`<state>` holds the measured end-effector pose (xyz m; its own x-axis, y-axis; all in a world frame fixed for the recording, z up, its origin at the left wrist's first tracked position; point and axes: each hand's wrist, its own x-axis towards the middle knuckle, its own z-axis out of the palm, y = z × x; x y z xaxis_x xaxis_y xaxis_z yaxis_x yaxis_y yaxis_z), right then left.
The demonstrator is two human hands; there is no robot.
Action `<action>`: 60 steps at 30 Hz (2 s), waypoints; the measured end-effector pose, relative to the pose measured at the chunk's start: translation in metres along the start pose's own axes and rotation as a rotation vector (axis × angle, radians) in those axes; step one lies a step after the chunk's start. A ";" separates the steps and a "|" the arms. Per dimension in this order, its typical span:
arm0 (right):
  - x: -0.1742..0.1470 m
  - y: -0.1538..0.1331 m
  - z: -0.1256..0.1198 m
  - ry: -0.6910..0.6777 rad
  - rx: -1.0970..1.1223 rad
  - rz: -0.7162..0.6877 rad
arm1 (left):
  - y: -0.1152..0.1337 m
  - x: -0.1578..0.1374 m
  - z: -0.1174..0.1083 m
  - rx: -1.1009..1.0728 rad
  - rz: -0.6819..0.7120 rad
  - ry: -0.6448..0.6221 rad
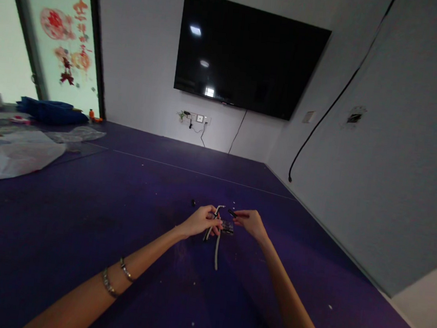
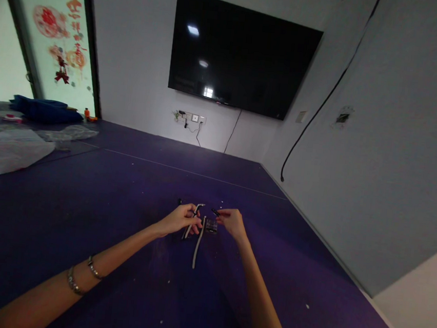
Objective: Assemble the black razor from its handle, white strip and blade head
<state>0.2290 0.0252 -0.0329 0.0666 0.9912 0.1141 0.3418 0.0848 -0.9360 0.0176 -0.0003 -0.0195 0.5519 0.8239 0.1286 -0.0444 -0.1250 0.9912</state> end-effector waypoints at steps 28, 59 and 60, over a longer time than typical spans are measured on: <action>-0.046 -0.085 0.008 -0.121 -0.207 -0.431 | -0.017 -0.011 0.024 0.275 0.220 0.296; -0.052 -0.089 0.008 -0.155 -0.295 -0.563 | -0.015 -0.011 0.027 0.332 0.227 0.297; -0.052 -0.089 0.008 -0.155 -0.305 -0.572 | -0.016 -0.011 0.026 0.334 0.227 0.294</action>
<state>0.1877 -0.0333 0.0423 -0.3317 0.8037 0.4940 0.5345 0.5916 -0.6036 0.0343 -0.0217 -0.0375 0.2992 0.8703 0.3913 0.1596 -0.4500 0.8787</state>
